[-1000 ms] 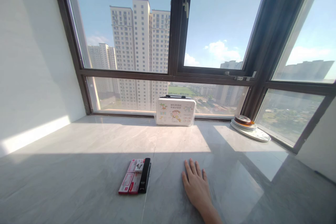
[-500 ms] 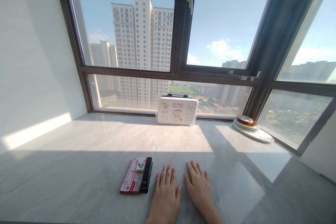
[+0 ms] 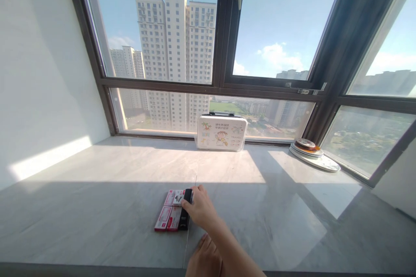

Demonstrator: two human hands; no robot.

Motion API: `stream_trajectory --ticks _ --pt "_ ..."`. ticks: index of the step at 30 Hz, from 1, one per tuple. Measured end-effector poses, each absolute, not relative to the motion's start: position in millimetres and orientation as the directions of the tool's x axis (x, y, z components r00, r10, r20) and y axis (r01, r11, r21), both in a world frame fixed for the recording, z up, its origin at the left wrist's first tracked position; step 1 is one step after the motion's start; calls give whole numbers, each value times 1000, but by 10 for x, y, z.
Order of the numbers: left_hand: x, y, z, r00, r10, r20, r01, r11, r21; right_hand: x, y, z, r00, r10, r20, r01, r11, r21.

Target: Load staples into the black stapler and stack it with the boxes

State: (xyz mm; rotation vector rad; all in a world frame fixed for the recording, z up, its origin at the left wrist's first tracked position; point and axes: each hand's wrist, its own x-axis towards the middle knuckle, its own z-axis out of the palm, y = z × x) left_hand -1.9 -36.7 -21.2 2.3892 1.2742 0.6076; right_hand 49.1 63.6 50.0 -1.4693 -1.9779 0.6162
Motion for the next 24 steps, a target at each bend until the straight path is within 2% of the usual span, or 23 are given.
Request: stream_trajectory --ticks 3,6,9,14,20,22,24 --pt "-136 -458 16 477 865 157 606 -453 654 666 682 524 -264 946 190 685 322 -653" --pt "-223 -446 249 313 933 178 612 -342 714 1082 596 571 -299 931 211 681 363 -635" --pt "-207 -328 315 263 929 262 697 -370 614 1526 424 600 -301 927 224 680 374 -630" --pt "-9 -120 186 475 869 137 728 -475 494 1855 235 537 -221 944 243 656 329 -679" --pt "21 -17 83 472 864 174 765 -499 408 1597 281 411 -54 938 343 692 283 -664" --pt "-31 -3 58 469 861 196 774 -508 379 1500 331 411 5 929 369 658 275 -701" --pt "-82 7 45 456 866 208 789 -501 356 1461 403 435 81 932 354 513 266 -816"
